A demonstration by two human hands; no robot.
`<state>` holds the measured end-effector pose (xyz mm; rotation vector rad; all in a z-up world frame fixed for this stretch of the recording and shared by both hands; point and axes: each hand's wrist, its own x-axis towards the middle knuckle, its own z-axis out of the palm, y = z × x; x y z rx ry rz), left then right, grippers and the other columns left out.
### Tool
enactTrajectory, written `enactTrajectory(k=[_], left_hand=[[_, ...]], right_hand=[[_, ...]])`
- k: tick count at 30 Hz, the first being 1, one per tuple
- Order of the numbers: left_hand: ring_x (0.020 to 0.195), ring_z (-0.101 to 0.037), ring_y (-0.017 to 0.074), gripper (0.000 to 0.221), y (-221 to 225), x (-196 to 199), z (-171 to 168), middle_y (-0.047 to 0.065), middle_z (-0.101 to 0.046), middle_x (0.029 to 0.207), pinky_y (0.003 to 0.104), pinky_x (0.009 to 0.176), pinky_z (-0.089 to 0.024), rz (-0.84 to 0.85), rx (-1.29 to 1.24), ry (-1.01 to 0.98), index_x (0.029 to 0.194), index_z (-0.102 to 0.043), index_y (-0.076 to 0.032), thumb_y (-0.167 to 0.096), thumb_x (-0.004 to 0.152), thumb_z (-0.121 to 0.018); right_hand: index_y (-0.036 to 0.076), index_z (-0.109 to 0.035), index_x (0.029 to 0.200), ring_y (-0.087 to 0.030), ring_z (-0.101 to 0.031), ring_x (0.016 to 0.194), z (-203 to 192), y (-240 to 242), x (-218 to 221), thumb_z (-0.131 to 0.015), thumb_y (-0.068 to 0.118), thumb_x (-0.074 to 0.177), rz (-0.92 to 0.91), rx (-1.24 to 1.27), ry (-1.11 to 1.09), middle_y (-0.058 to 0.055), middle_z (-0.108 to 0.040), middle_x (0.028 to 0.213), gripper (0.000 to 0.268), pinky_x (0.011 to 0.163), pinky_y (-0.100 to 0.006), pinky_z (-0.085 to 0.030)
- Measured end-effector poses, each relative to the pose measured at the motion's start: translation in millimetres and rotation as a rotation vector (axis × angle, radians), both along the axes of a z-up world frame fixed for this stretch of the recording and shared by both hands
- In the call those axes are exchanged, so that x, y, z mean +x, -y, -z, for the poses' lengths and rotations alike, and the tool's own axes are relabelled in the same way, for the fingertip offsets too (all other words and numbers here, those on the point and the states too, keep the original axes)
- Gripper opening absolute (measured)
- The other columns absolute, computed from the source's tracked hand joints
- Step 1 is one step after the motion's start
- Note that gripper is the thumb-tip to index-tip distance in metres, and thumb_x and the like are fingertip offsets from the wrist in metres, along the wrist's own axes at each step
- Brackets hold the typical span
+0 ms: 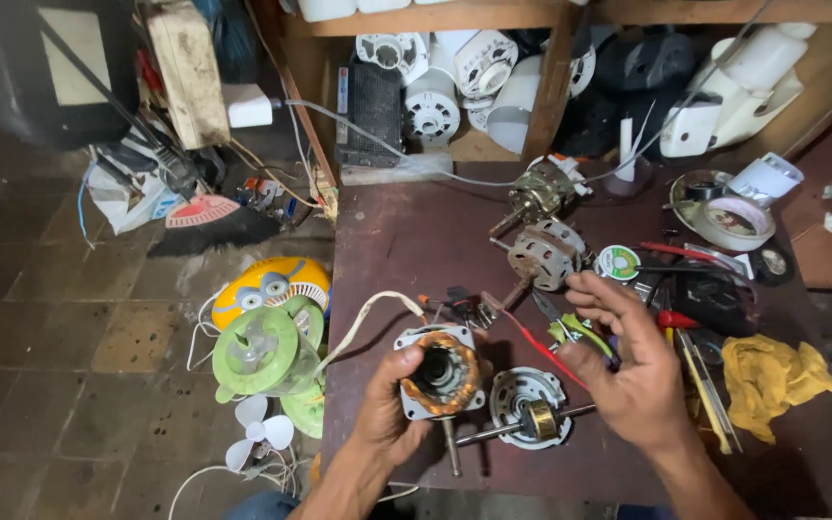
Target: Disassembling an electric motor to inspect the stator and internal windings on a repair bench.
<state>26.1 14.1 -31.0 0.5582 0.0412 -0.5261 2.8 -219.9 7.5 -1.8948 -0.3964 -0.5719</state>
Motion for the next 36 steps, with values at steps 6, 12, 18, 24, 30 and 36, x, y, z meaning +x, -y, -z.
enactTrajectory(k=[6,12,18,24,30,36], left_hand=[[0.098,-0.066,0.0509,0.049,-2,12,10,0.032,-0.067,0.113,0.054,0.082,-0.057,-0.106,-0.138,-0.177,0.119,-0.061,0.003,-0.023,0.078,-0.067],[0.094,-0.068,0.0462,0.054,-18,22,-12,0.031,-0.068,0.109,0.049,0.073,-0.058,-0.26,-0.052,-0.049,0.117,-0.062,0.005,-0.032,0.079,-0.066],[0.099,-0.067,0.0463,0.052,-37,32,-15,0.028,-0.067,0.11,0.054,0.08,-0.056,-0.345,0.058,-0.214,0.113,-0.064,-0.012,-0.043,0.072,-0.066],[0.095,-0.069,0.0465,0.054,-34,29,-16,0.029,-0.068,0.11,0.051,0.069,-0.06,-0.327,0.011,-0.142,0.114,-0.065,-0.006,-0.04,0.073,-0.071],[0.093,-0.069,0.0459,0.043,-23,24,-3,0.026,-0.068,0.109,0.049,0.061,-0.059,-0.237,-0.081,0.029,0.115,-0.064,-0.005,-0.033,0.083,-0.067],[0.098,-0.067,0.048,0.06,-11,8,-4,0.036,-0.062,0.121,0.048,0.066,-0.063,-0.054,-0.201,0.061,0.127,-0.055,0.008,-0.033,0.085,-0.063]], right_hand=[[-0.005,-0.061,0.125,-0.022,-0.065,0.104,-11,7,0,-0.068,0.012,0.088,0.204,0.075,-0.102,-0.017,-0.065,0.12,0.041,0.092,-0.031,-0.056],[0.0,-0.072,0.113,-0.013,-0.067,0.084,-28,28,1,-0.071,0.009,0.088,0.392,0.069,-0.351,-0.01,-0.075,0.097,0.026,0.078,-0.023,-0.056],[0.016,-0.083,0.097,-0.011,-0.062,0.068,-41,49,0,-0.071,0.033,0.088,0.446,-0.339,-0.852,0.003,-0.08,0.083,0.024,0.063,-0.028,-0.049],[0.021,-0.081,0.107,-0.014,-0.068,0.098,10,54,-5,-0.083,0.028,0.076,-0.043,-0.481,-0.655,0.003,-0.077,0.11,0.033,0.085,-0.031,-0.051],[0.016,-0.07,0.124,-0.021,-0.056,0.121,14,28,-7,-0.084,0.031,0.079,-0.362,-0.636,-0.591,-0.001,-0.068,0.123,0.05,0.1,-0.039,-0.043],[0.013,-0.068,0.127,-0.02,-0.061,0.125,1,2,-11,-0.084,0.04,0.07,-0.141,-0.233,-0.472,-0.005,-0.066,0.13,0.065,0.104,-0.038,-0.047]])
